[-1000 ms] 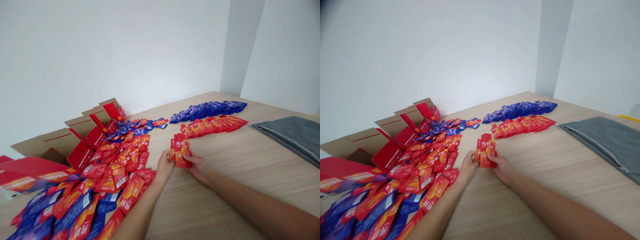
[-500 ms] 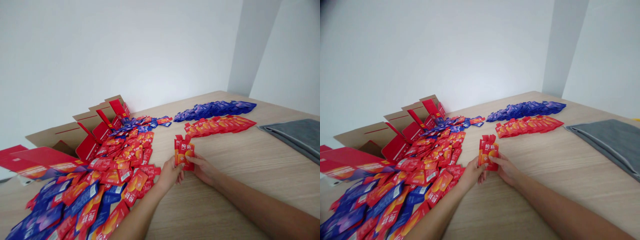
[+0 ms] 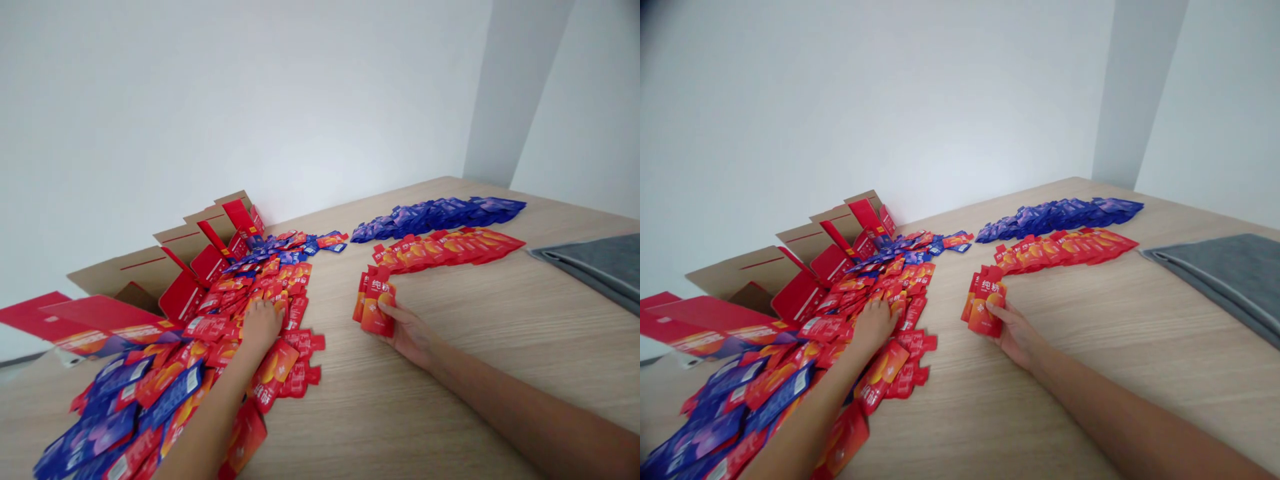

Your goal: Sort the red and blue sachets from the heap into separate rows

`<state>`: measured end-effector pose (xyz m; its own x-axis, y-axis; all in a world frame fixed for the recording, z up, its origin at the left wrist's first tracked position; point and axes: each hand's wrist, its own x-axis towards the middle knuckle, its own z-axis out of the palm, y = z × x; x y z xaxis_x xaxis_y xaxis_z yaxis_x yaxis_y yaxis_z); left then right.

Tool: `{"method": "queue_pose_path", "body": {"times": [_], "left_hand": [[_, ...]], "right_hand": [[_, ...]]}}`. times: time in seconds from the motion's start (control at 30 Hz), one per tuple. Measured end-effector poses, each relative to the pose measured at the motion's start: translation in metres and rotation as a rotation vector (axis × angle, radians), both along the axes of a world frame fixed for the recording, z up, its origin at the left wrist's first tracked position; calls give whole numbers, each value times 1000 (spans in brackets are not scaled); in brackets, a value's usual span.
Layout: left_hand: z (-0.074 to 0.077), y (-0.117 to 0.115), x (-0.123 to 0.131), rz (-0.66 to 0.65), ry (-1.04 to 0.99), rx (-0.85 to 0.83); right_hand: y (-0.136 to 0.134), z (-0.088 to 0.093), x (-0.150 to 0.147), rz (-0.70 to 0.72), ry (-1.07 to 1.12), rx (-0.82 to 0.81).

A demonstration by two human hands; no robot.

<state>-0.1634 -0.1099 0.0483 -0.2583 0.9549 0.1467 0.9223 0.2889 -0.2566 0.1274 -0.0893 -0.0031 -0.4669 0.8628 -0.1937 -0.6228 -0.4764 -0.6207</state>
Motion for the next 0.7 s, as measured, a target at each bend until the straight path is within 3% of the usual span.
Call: {"method": "queue_pose_path", "body": {"times": [0.13, 0.27, 0.37, 0.5, 0.63, 0.7], "left_hand": [[-3, 4, -8, 78, -7, -34], [-2, 19, -10, 129, -292, -48], [-2, 24, 0, 116, -493, 72], [-4, 16, 51, -32, -849, 276], [-13, 3, 120, -154, -1389, 121], [-16, 0, 142, -237, -1596, 73]], "right_hand": [[-1, 0, 0, 13, -3, -3], [-2, 2, -1, 4, 18, -3], [-4, 5, -2, 28, 26, 11], [-7, 9, -3, 68, 47, 19], [-7, 10, -3, 99, 76, 82], [-5, 10, -1, 82, 87, 129]]}}
